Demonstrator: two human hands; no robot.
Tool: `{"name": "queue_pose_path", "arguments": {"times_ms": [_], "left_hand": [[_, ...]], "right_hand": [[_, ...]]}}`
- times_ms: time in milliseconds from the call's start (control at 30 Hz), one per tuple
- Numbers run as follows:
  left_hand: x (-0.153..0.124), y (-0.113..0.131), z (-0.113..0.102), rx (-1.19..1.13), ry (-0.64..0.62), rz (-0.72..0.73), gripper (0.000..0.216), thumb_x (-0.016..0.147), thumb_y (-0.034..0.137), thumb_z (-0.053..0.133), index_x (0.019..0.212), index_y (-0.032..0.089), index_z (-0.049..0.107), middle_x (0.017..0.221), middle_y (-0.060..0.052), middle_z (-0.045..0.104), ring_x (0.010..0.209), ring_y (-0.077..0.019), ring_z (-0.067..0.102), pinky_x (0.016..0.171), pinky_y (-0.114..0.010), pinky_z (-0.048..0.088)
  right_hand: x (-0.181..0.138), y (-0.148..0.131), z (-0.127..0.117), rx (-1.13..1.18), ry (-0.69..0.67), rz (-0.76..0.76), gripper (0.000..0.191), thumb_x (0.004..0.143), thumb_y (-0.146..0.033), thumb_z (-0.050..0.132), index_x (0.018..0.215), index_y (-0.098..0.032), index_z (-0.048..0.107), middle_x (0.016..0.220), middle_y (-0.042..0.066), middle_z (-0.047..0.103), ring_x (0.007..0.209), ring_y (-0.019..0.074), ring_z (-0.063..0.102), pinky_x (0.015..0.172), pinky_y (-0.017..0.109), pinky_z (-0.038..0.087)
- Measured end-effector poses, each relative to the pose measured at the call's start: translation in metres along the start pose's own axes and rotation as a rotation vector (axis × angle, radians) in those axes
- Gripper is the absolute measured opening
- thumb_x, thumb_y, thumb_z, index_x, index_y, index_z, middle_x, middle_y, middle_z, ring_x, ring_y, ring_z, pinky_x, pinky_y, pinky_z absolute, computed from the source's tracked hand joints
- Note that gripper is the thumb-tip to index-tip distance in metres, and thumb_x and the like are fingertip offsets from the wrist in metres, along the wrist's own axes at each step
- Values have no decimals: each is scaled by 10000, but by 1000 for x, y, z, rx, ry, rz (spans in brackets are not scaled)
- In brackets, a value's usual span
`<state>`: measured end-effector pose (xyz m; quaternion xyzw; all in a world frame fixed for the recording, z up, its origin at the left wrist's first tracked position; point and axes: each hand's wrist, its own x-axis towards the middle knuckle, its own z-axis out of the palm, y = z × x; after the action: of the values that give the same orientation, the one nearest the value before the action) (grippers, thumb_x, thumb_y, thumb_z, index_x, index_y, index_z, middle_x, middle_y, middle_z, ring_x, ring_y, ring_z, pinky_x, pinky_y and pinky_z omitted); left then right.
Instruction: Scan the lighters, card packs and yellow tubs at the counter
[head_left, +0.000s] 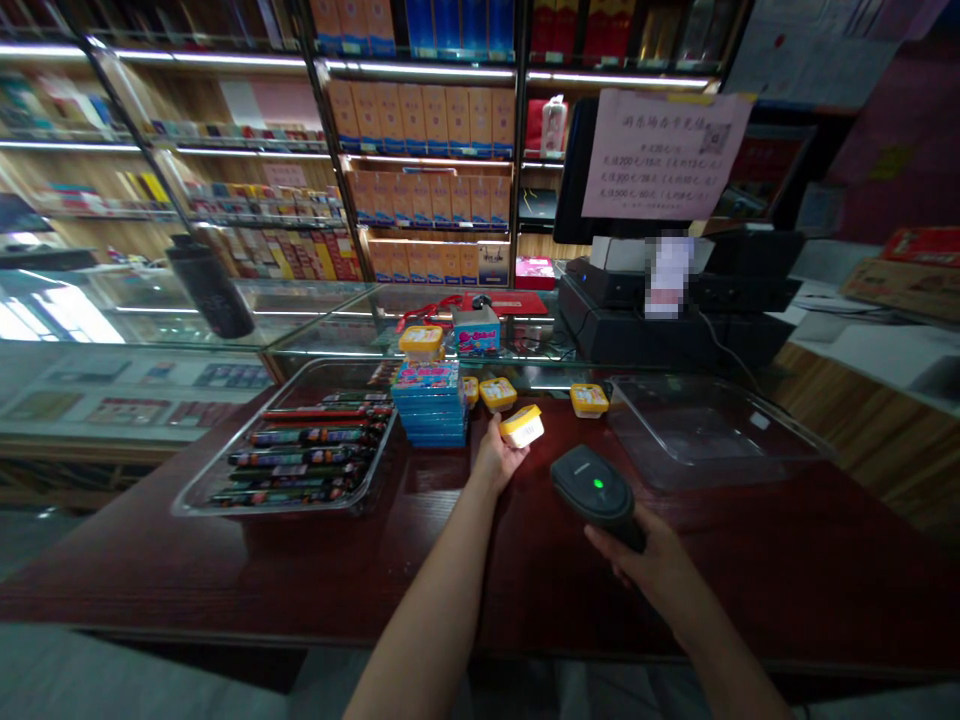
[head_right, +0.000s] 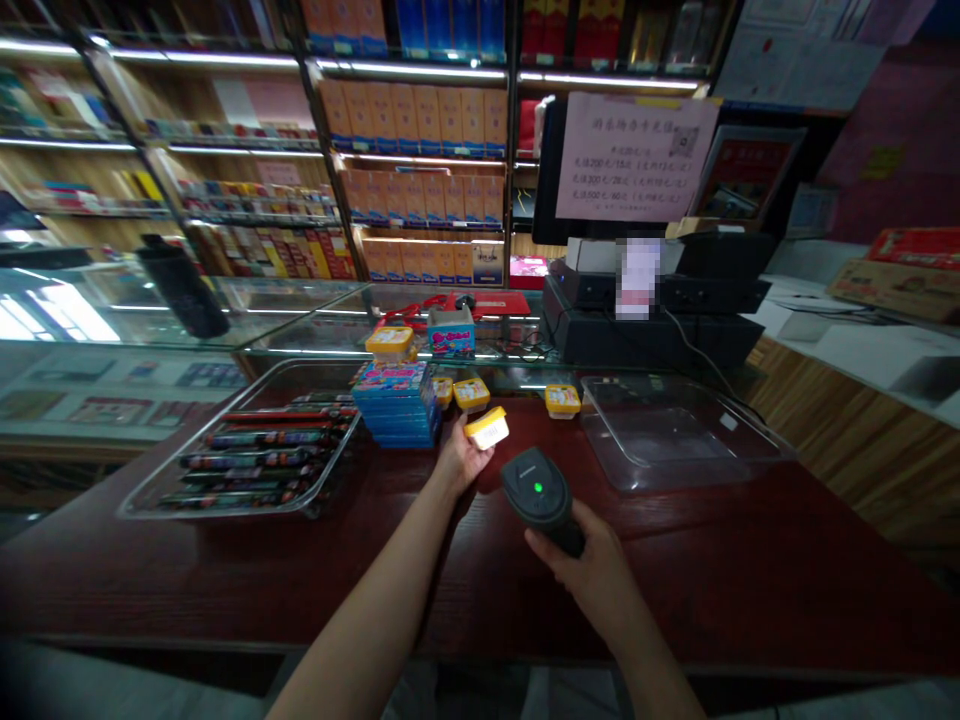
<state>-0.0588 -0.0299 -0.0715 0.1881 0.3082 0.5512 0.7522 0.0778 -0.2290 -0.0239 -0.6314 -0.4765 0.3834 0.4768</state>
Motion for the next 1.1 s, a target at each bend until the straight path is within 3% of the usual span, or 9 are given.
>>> {"name": "queue_pose_path", "arguments": {"times_ms": [133, 233, 367, 500, 600, 767, 933, 1100], "left_hand": [[-6, 2, -3, 56, -30, -9, 389, 933, 414, 399, 1171, 135, 528, 909, -84, 675, 643, -135, 639, 441, -186, 454], [-9, 3, -2, 47, -18, 14, 386, 934, 409, 404, 1183, 138, 518, 936, -85, 671, 663, -140, 645, 450, -192, 473], [-11, 5, 0, 12, -27, 51, 393, 931, 426, 406, 1162, 135, 535, 1003, -100, 662, 709, -148, 653, 475, -198, 498], [-14, 7, 1, 4, -20, 73, 303, 921, 332, 454, 1133, 132, 537, 1047, -112, 650, 782, -167, 663, 578, -249, 561], [-18, 7, 5, 36, -27, 95, 266, 881, 251, 529, 1127, 148, 521, 1075, -110, 643, 855, -192, 665, 692, -331, 588], [-12, 5, 24, 95, 21, 61, 250, 854, 182, 553, 1098, 134, 521, 1053, -118, 645, 880, -207, 661, 719, -365, 590], [17, 1, 65, 267, 122, -19, 248, 889, 207, 498, 1113, 105, 522, 958, -119, 666, 824, -199, 674, 677, -360, 592], [55, -13, 111, 595, 189, 75, 343, 827, 228, 588, 1124, 68, 528, 918, -144, 683, 762, -232, 691, 633, -364, 580]], "right_hand": [[3, 4, -5, -122, -15, -122, 395, 713, -476, 643, 976, -181, 634, 758, 24, 688, 630, 169, 614, 565, 275, 473], [10, 6, -9, -373, 51, -237, 365, 728, -454, 640, 1005, -217, 639, 961, 49, 715, 863, 222, 657, 723, 312, 492], [21, 13, -10, -839, 220, -302, 304, 756, -398, 622, 1036, -279, 630, 970, 18, 716, 802, 214, 667, 647, 303, 459], [30, 30, -8, -1043, 286, -406, 324, 795, -305, 591, 1112, -240, 604, 961, 39, 710, 798, 198, 659, 661, 290, 442], [34, 46, -7, -1064, 296, -470, 347, 813, -286, 573, 1151, -209, 593, 972, 57, 701, 812, 194, 652, 700, 292, 438], [34, 57, -7, -1016, 276, -473, 341, 812, -267, 567, 1146, -211, 598, 964, 49, 697, 820, 190, 649, 719, 295, 430], [31, 55, -11, -946, 291, -412, 322, 804, -299, 595, 1123, -255, 594, 918, 11, 694, 816, 189, 649, 697, 296, 417], [30, 56, -14, -899, 334, -447, 335, 801, -287, 613, 1133, -253, 587, 922, 10, 697, 822, 194, 650, 716, 300, 417]]}}
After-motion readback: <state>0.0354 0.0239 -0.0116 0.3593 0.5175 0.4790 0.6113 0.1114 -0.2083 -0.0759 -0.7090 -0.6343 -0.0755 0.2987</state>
